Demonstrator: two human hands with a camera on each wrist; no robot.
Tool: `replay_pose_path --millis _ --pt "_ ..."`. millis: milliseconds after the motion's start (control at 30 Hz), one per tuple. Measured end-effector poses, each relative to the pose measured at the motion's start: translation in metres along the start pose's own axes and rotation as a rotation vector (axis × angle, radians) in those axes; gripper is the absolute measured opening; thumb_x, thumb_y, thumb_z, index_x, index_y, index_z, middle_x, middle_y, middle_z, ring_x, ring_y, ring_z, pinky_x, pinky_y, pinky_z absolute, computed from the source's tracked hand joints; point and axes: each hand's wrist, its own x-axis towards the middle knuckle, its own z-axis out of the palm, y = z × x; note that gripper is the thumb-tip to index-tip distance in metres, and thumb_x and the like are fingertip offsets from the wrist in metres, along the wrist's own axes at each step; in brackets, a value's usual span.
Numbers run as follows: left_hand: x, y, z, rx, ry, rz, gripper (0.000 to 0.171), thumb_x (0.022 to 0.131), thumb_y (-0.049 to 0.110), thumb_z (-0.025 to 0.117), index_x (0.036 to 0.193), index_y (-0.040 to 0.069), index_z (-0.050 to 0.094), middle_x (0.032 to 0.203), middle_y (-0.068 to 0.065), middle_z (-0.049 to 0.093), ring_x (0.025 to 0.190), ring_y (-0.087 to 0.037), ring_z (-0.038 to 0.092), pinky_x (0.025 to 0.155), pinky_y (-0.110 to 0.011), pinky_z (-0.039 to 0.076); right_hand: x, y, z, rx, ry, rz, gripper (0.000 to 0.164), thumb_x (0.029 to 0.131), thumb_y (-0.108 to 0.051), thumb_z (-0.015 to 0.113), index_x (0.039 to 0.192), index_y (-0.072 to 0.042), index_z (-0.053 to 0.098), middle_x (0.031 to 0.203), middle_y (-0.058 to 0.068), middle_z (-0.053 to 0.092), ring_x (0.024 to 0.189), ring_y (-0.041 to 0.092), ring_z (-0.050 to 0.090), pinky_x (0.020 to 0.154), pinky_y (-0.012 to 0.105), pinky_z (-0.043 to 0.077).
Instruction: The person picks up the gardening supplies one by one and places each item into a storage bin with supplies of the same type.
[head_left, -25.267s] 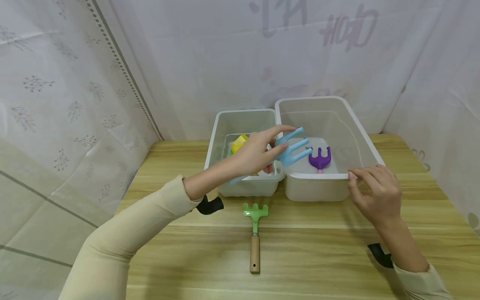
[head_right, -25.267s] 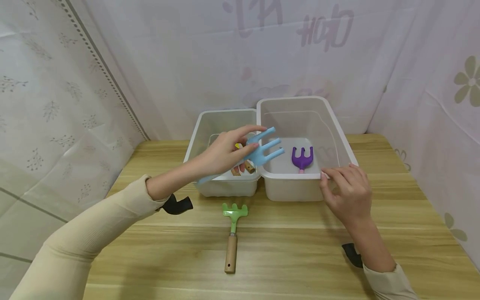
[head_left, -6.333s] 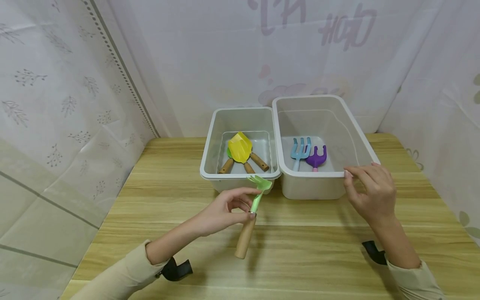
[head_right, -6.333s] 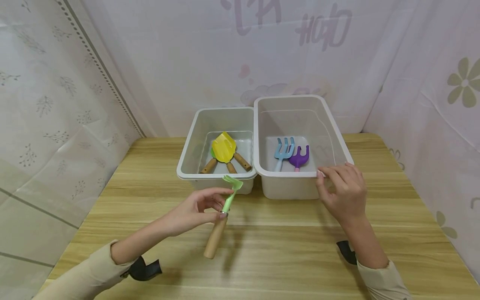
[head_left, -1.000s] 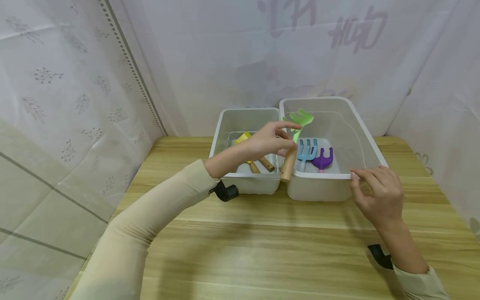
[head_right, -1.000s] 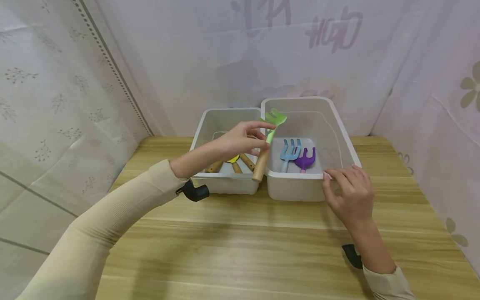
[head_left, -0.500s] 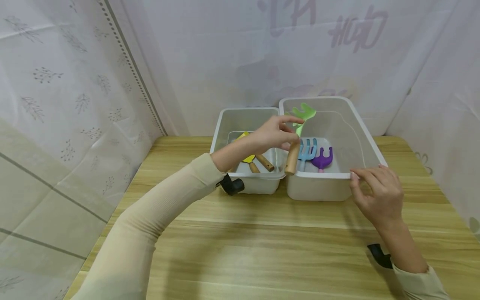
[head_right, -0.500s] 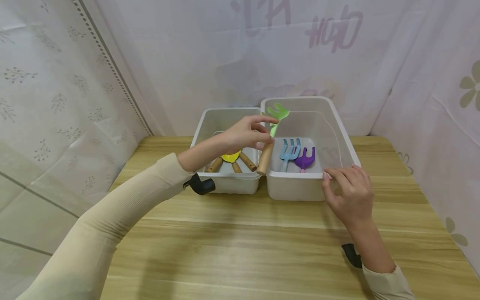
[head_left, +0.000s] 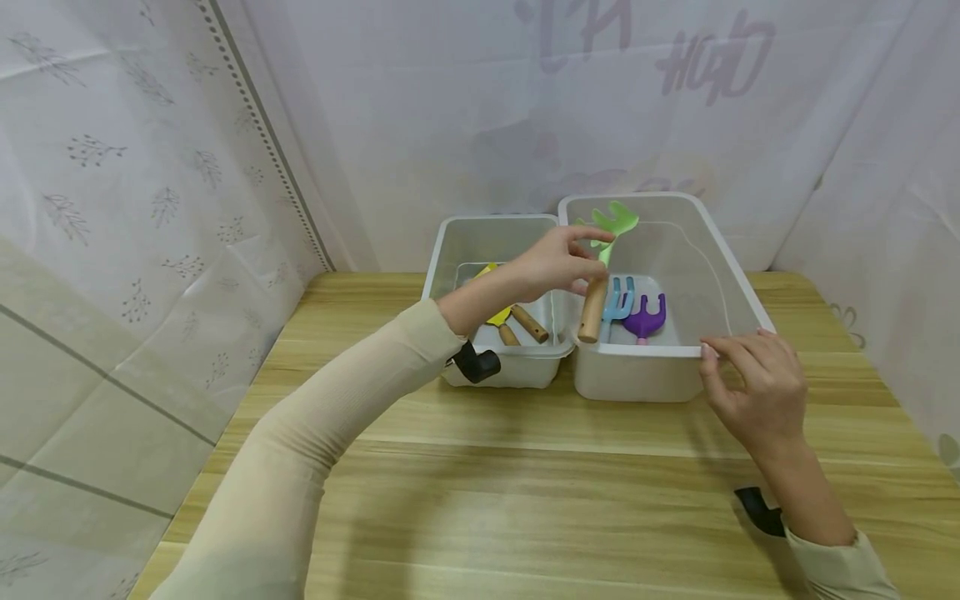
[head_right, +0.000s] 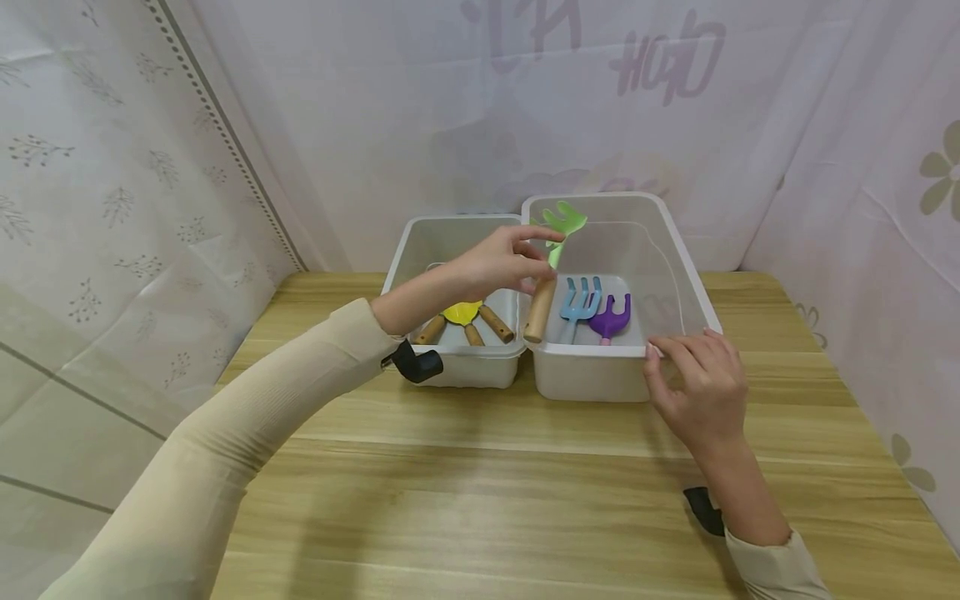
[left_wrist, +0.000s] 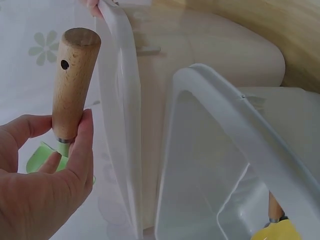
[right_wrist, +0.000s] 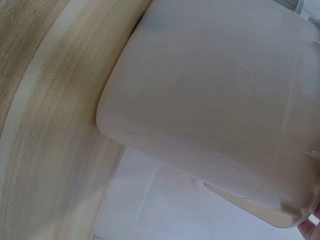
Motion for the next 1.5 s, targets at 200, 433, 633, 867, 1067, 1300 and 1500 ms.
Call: replay_pose_path --millis 200,433,633,867,1067,1300,1500 --pt "0.004 0.001 0.002 0.004 0.016 0.000 0.057 0.100 -0.001 0.065 0.155 0.008 0.052 0.136 -0.028 0.063 0.114 -0.031 0.069 0.093 -0.038 0.065 0.000 0.000 0.001 -0.001 0.004 -0.003 0.054 0.102 -0.040 0.057 0.089 0.008 0.078 0.079 0.026 0.074 0.070 0.045 0.065 0.117 0.014 0.032" --pt "0.009 0.002 0.001 0.017 0.019 -0.006 0.058 0.101 0.000 0.064 0.156 0.008 0.050 0.141 -0.029 0.060 0.127 -0.041 0.066 0.099 -0.045 0.063 0.000 0.000 0.001 -0.001 0.006 -0.002 0.053 0.102 -0.038 0.057 0.089 0.008 0.078 0.079 0.026 0.074 0.069 0.045 0.064 0.117 0.015 0.032" --pt "0.015 0.003 0.002 0.037 0.014 -0.005 0.057 0.101 0.002 0.065 0.156 0.008 0.050 0.141 -0.028 0.060 0.126 -0.042 0.066 0.093 -0.040 0.065 0.000 0.000 0.001 -0.003 0.011 0.001 0.052 0.101 -0.037 0.058 0.089 0.009 0.078 0.078 0.026 0.074 0.070 0.045 0.064 0.117 0.014 0.031" --pt "0.022 0.004 0.007 0.023 -0.002 -0.001 0.058 0.101 0.000 0.063 0.157 0.005 0.049 0.142 -0.030 0.059 0.127 -0.042 0.066 0.091 -0.039 0.065 0.000 -0.001 0.000 -0.004 0.005 0.000 0.052 0.101 -0.038 0.058 0.089 0.009 0.078 0.078 0.026 0.074 0.070 0.045 0.064 0.116 0.013 0.031" --pt "0.025 0.006 0.010 0.032 0.000 -0.008 0.057 0.102 0.000 0.064 0.156 0.004 0.048 0.143 -0.029 0.059 0.127 -0.042 0.066 0.090 -0.038 0.066 0.001 -0.001 0.000 -0.003 -0.003 0.002 0.053 0.101 -0.038 0.057 0.090 0.009 0.078 0.078 0.026 0.074 0.070 0.046 0.065 0.117 0.013 0.031" --pt "0.030 0.010 0.014 0.049 0.011 -0.030 0.058 0.101 -0.001 0.064 0.156 0.005 0.049 0.138 -0.028 0.063 0.123 -0.040 0.069 0.086 -0.035 0.066 0.001 -0.001 0.000 0.002 0.008 0.002 0.052 0.101 -0.038 0.057 0.089 0.009 0.078 0.078 0.026 0.074 0.070 0.045 0.064 0.116 0.012 0.031" --pt "0.034 0.015 0.020 0.066 0.029 -0.058 0.058 0.100 -0.002 0.064 0.156 0.007 0.050 0.137 -0.026 0.065 0.120 -0.036 0.071 0.082 -0.030 0.066 0.001 -0.001 0.000 0.004 0.010 0.000 0.052 0.101 -0.038 0.058 0.089 0.009 0.078 0.078 0.026 0.074 0.069 0.045 0.064 0.116 0.012 0.031"
